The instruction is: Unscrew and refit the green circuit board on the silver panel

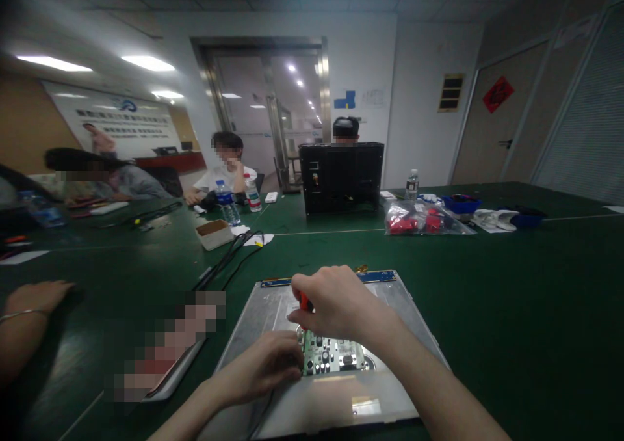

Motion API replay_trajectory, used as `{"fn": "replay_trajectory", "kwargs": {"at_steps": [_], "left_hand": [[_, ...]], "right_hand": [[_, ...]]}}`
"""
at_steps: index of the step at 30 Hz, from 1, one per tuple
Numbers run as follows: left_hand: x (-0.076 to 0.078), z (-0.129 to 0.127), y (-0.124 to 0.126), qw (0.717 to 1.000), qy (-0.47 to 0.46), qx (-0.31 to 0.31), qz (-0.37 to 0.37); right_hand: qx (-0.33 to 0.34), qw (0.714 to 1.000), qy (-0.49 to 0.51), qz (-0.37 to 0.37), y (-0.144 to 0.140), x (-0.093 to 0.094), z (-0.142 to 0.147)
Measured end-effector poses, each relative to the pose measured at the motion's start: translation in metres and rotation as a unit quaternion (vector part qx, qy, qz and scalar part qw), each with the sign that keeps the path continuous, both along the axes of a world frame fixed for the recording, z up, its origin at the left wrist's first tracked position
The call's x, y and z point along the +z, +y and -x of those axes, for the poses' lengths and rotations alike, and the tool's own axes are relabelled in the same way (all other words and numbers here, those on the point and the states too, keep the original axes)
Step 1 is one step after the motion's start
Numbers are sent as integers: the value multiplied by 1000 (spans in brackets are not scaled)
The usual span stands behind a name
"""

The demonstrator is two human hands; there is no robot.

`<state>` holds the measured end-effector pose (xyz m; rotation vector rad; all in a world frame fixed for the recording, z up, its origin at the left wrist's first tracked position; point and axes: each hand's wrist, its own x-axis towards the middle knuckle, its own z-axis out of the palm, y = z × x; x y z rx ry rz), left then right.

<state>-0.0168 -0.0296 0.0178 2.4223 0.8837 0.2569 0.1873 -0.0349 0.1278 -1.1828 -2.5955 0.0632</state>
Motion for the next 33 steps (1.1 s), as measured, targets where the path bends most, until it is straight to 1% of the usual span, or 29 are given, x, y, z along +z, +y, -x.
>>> {"fn": "replay_trajectory", "kwargs": {"at_steps": [6, 12, 17, 23, 30, 33], "left_hand": [[1, -1, 0, 1000, 16, 10, -4], [1, -2, -1, 1000, -3, 12, 2], [3, -1, -1, 1000, 7, 23, 12], [6, -3, -2, 999, 20, 24, 24], [5, -3, -2, 999, 15, 23, 34], [6, -4, -2, 999, 18, 26, 26]], "right_hand": [[-9, 1000, -5, 0, 0, 0, 1], [13, 1000, -12, 20, -2, 0, 3], [23, 999, -23, 34, -3, -1, 6], [43, 999, -28, 17, -5, -3, 9], [51, 998, -25, 15, -1, -10, 10], [46, 998, -30, 11, -1, -11, 12]]}}
